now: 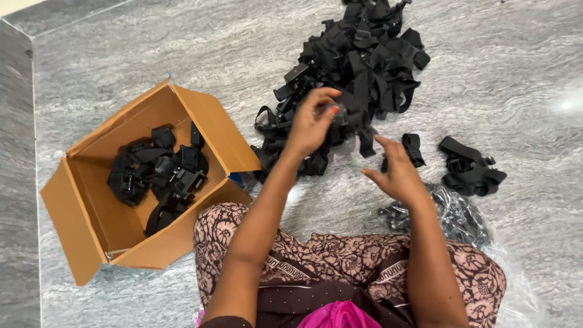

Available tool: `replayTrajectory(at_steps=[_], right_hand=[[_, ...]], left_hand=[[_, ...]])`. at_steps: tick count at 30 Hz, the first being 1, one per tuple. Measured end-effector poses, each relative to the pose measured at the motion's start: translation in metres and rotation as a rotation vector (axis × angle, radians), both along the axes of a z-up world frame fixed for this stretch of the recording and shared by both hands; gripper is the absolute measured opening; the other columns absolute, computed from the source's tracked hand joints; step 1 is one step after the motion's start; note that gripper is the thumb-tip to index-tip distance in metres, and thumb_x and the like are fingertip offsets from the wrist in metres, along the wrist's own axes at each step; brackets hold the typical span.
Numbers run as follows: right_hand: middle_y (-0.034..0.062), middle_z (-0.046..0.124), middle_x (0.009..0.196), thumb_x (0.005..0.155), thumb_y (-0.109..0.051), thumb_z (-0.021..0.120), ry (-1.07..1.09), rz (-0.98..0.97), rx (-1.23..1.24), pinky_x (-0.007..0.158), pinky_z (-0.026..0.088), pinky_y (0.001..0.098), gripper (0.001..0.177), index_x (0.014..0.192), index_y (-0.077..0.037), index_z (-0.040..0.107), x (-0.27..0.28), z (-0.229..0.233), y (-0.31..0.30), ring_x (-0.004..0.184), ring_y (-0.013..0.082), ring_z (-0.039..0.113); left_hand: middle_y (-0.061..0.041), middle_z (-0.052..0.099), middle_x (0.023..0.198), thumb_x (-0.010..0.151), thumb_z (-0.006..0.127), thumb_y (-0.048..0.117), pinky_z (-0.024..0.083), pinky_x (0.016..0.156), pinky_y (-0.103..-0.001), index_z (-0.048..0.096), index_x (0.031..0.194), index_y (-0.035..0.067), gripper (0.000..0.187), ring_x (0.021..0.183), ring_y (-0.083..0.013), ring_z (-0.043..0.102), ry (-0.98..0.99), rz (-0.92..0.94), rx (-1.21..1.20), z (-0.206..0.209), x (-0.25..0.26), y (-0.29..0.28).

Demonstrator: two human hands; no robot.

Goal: The person sits on the floor and assembles black straps by attaching small metal components to the strap ends. They handle each strap one at a time, insert the metal piece, and place the finished items into a cardboard box.

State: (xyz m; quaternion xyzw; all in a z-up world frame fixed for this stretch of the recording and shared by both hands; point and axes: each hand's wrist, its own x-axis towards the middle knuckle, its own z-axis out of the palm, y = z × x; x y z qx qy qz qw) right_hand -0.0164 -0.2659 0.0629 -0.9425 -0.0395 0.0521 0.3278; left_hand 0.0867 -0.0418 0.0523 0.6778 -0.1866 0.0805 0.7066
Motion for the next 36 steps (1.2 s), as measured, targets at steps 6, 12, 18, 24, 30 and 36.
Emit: replayTrajectory(at_steps=[6, 12, 18, 24, 30, 36], right_hand=[[0.0292, 0.045, 0.145, 0.076, -0.031, 0.089, -0.363, 0.067, 0.143, 0.105, 0.045, 0.0477, 0.095, 0.148, -0.001, 0.036, -0.009, -0.01, 0.031, 0.13, 0.0447, 0.052], [0.0158, 0.064, 0.129, 0.085, -0.008, 0.077, -0.125, -0.005, 0.597, 0.102, 0.051, 0.0364, 0.065, 0.143, -0.001, 0.047, -0.016, -0.037, 0.043, 0.12, 0.0248, 0.063], [0.0054, 0.063, 0.128, 0.085, 0.008, 0.061, 0.103, -0.014, 1.05, 0.098, 0.05, 0.0294, 0.065, 0.147, -0.002, 0.044, -0.012, -0.059, 0.042, 0.115, 0.0137, 0.061], [0.007, 0.062, 0.109, 0.086, 0.003, 0.05, 0.231, -0.029, 1.086, 0.075, 0.048, 0.0271, 0.059, 0.144, 0.001, 0.059, -0.003, -0.066, 0.001, 0.086, 0.0127, 0.056], [0.0041, 0.062, 0.114, 0.081, -0.001, 0.048, 0.24, -0.073, 0.975, 0.083, 0.046, 0.0263, 0.058, 0.137, -0.001, 0.06, -0.001, -0.071, -0.029, 0.099, 0.0125, 0.057], [0.0097, 0.057, 0.133, 0.082, -0.011, 0.065, -0.193, -0.104, 0.536, 0.101, 0.045, 0.0333, 0.057, 0.137, -0.004, 0.052, -0.001, -0.024, -0.011, 0.119, 0.0209, 0.058]], left_hand=[[-0.008, 0.069, 0.105, 0.101, 0.062, 0.023, 0.061, 0.078, -0.039, 0.054, 0.126, 0.013, 0.027, 0.097, -0.0188, 0.073, 0.461, -0.136, -0.452, 0.041, -0.022, 0.037], [-0.009, 0.068, 0.109, 0.106, 0.057, 0.026, 0.063, 0.083, -0.047, 0.057, 0.125, 0.008, 0.026, 0.095, -0.0227, 0.072, 0.654, -0.192, -0.655, -0.011, -0.02, 0.06], [-0.01, 0.067, 0.11, 0.105, 0.051, 0.045, 0.056, 0.085, -0.053, 0.057, 0.122, 0.009, 0.04, 0.104, -0.0288, 0.063, 0.969, -0.079, -0.591, -0.072, -0.014, 0.049], [-0.007, 0.069, 0.125, 0.1, 0.058, 0.047, 0.045, 0.106, -0.038, 0.063, 0.133, 0.007, 0.052, 0.121, -0.0207, 0.061, 0.521, -0.139, 0.035, -0.074, -0.021, 0.02], [-0.009, 0.071, 0.117, 0.094, 0.062, 0.052, 0.052, 0.094, -0.034, 0.062, 0.133, 0.005, 0.06, 0.109, -0.0182, 0.065, 0.355, -0.586, 0.376, -0.054, -0.047, 0.004], [-0.012, 0.071, 0.093, 0.107, 0.059, 0.052, 0.053, 0.067, -0.035, 0.075, 0.108, 0.0, 0.055, 0.077, -0.0197, 0.066, 0.897, -0.557, -0.201, -0.076, -0.058, -0.013]])
